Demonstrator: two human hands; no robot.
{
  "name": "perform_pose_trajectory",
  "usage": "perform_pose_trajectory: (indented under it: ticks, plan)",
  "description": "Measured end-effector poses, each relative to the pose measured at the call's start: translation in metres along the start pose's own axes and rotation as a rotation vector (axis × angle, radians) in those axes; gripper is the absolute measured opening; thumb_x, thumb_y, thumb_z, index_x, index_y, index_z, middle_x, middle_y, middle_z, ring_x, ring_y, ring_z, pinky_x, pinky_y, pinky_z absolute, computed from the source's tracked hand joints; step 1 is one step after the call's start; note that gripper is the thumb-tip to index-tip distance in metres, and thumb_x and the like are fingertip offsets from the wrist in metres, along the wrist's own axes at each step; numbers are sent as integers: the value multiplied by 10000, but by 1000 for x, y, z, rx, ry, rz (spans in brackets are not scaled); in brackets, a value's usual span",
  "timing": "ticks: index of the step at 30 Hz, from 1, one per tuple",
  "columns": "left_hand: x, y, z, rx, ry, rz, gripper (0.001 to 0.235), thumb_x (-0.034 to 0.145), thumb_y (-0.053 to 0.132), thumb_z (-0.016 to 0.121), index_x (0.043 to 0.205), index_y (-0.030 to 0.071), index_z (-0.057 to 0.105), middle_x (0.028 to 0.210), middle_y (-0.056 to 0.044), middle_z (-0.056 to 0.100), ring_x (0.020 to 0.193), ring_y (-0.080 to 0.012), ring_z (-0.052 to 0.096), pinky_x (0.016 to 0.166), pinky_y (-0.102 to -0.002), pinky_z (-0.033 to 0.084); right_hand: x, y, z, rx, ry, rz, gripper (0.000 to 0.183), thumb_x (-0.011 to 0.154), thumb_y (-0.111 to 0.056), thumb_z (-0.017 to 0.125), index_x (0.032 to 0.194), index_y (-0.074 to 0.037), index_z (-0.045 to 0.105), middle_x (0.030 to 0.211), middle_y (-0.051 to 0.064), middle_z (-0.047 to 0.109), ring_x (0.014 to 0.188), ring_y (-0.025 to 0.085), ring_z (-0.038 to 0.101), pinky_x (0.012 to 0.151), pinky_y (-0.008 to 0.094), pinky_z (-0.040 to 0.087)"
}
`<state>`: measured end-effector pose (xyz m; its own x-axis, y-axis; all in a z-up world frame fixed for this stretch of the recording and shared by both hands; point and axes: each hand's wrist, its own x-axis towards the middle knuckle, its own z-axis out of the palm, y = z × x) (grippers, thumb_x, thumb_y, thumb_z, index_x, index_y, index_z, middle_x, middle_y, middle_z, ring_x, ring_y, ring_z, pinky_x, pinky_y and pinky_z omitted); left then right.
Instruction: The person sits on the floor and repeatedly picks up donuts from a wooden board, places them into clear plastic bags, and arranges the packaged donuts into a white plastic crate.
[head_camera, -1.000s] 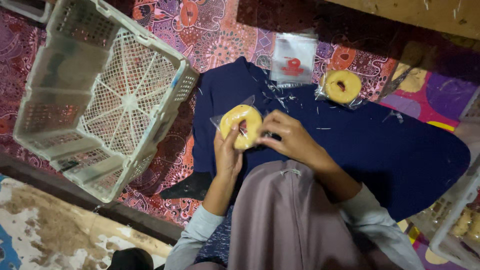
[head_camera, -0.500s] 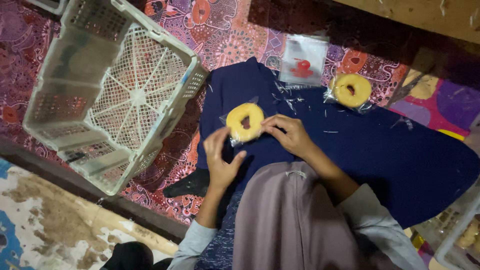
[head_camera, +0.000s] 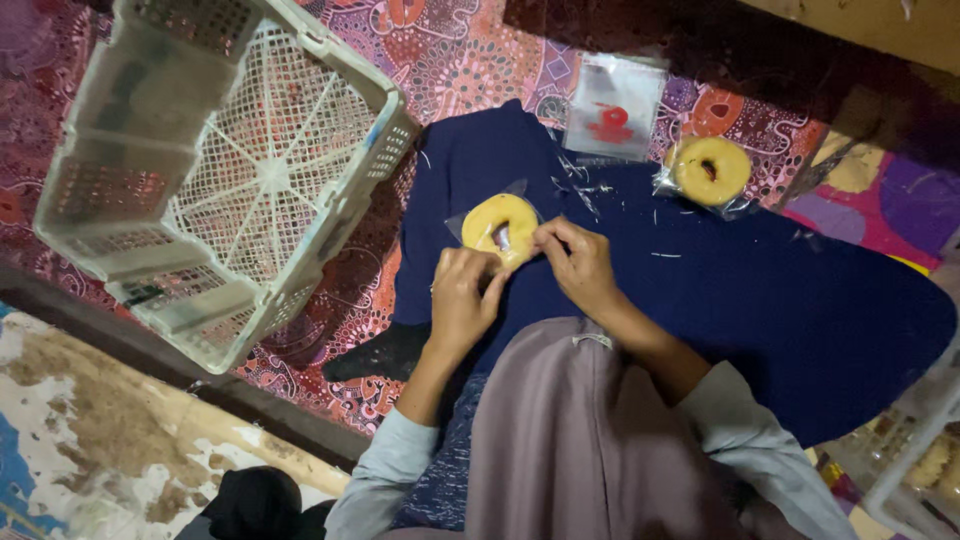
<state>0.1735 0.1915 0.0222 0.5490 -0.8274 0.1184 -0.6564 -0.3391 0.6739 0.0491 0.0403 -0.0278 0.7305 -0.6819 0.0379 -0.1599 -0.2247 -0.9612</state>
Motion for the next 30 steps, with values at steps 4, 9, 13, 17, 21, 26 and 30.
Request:
perform_pose_trajectory:
  ticks: [4, 9, 13, 17, 21, 26, 30]
  plan:
    - [1, -8, 2, -218, -81, -148, 168, 846, 142, 806, 920, 32, 704, 921, -95, 699, 890, -290, 643, 800, -379, 512, 2, 5, 5, 5, 84, 13, 147, 1035, -91, 603, 937, -2, 667, 784, 95, 720, 716, 160, 747, 620, 289, 559]
    - [-7, -10, -4, -197, -69, 94, 181, 866, 128, 814, 913, 41, 663, 979, -97, 705, 961, -298, 644, 865, -391, 512, 3, 18, 10, -21, 130, 43, 184, 1048, -143, 595, 941, -10, 662, 741, 81, 715, 693, 149, 737, 604, 288, 537]
    - [-3, -11, -4, -244, -20, 136, 299, 773, 156, 855, 951, 1, 671, 940, -136, 659, 923, -312, 619, 804, -396, 503, 4, 21, 10, 12, 137, 85, 232, 1070, -179, 590, 919, -15, 655, 711, 69, 700, 671, 135, 718, 594, 282, 521]
    - [-1, -20, 11, -272, 75, 114, 131, 841, 70, 785, 893, 5, 683, 879, -126, 638, 834, -267, 647, 728, -354, 519, 2, 27, 13, 51, 151, 56, 230, 1066, -171, 581, 915, -13, 652, 722, 54, 708, 672, 122, 715, 589, 272, 515]
    - [-7, -33, 29, -241, 186, -89, 183, 950, 29, 705, 802, -26, 613, 757, -113, 587, 645, -220, 572, 607, -338, 452, 1, 42, 21, 76, 187, 43, 240, 1069, -163, 589, 892, -9, 636, 696, 76, 654, 633, 125, 645, 580, 294, 489]
    - [-10, -37, 39, -248, 159, -238, 311, 980, 75, 692, 728, -42, 552, 672, -105, 525, 578, -176, 488, 555, -337, 392, 13, 42, 11, -147, 122, 148, 385, 1079, -214, 647, 784, 27, 589, 635, 148, 524, 524, 227, 488, 533, 369, 393]
    - [-2, -36, 37, -297, 180, -264, 327, 960, 81, 700, 705, -43, 538, 647, -96, 514, 580, -155, 471, 545, -331, 389, 27, 9, 4, -285, 229, 81, 227, 1093, -203, 584, 1121, 20, 613, 1004, 223, 619, 885, 352, 594, 821, 435, 458]
